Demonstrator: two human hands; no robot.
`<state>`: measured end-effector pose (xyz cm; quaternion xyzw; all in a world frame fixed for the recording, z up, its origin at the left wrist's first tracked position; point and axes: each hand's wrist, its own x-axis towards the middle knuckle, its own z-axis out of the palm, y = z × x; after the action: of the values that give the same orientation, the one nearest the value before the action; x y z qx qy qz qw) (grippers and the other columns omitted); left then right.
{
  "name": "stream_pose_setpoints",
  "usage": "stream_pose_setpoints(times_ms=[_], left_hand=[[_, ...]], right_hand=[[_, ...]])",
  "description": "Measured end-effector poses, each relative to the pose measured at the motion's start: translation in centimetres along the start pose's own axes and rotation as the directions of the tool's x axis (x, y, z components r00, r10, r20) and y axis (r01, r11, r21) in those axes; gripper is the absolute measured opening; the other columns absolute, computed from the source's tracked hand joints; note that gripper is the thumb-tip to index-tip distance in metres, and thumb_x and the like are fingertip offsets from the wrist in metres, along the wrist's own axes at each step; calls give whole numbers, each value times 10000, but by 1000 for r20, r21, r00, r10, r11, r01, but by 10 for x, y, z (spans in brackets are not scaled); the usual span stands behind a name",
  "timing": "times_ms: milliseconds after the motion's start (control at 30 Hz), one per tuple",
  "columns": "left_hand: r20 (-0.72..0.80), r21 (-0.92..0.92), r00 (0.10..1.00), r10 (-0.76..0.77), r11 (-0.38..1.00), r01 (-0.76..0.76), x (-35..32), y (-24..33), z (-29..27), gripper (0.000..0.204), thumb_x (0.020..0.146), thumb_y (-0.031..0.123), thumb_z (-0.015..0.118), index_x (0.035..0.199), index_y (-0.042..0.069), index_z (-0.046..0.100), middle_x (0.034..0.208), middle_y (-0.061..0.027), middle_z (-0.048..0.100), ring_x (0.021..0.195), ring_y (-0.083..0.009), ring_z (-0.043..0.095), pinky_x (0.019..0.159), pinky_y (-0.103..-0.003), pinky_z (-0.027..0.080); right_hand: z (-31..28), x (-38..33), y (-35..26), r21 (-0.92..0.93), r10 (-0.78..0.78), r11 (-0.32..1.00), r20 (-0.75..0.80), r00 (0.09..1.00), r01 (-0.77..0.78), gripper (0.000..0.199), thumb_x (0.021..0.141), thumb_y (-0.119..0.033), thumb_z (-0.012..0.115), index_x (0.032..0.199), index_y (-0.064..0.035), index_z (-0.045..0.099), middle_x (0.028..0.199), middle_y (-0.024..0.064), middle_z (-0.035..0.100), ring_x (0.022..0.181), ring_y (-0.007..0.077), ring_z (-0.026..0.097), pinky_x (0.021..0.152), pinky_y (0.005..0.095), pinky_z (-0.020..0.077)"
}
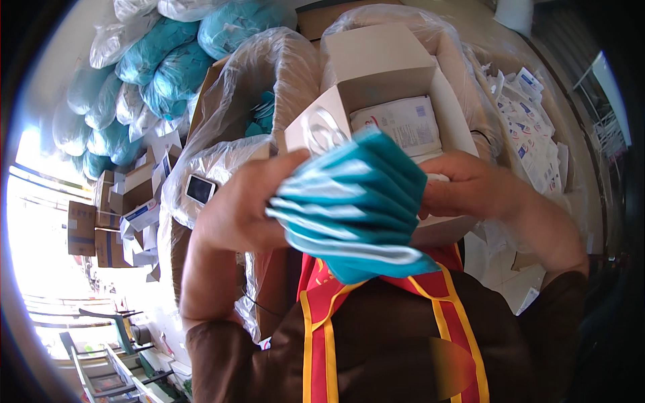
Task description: The person is sorting and packing facial masks into a box.
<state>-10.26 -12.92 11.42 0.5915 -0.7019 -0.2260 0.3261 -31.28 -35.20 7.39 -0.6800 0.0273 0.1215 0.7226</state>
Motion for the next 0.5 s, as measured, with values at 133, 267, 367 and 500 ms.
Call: stream_pose_setpoints(times_ms=[133,267,367,500], left_hand=[[49,257,976,-212,947,193,7,20,10,499,653,120,778,1091,45,551,861,-146,641,788,-378,647,689,-423,501],[-73,593,982,-176,784,185,-9,8,13,424,648,111,783,1002,53,555,836,-119,612,741,-317,664,603,-376,532],[-201,695,979,-34,699,167,-23,-11,5,388,643,149,791,943,52,564,842,-101,616,695,-283,672,571,-352,539],[-264,734,964,33,654,179,-48,-45,4,370,640,174,792,908,48,569,825,-93,611,662,-275,662,565,-350,535]], right_hand=[[-8,2,-25,-232,24,972,179,983,19,395,1001,-386,494,995,-14,627,748,-3,554,724,67,511,673,227,433],[-7,-6,-12,-295,136,953,216,967,-68,339,1009,-300,472,844,-40,614,714,0,573,665,83,512,623,248,429],[-6,-28,-6,-243,113,968,188,976,-65,353,1008,-323,453,824,-46,570,689,1,535,652,101,499,626,255,423],[-7,-50,3,-185,186,971,190,964,-151,347,1013,-310,446,814,-46,551,690,3,534,641,96,493,609,251,419]])
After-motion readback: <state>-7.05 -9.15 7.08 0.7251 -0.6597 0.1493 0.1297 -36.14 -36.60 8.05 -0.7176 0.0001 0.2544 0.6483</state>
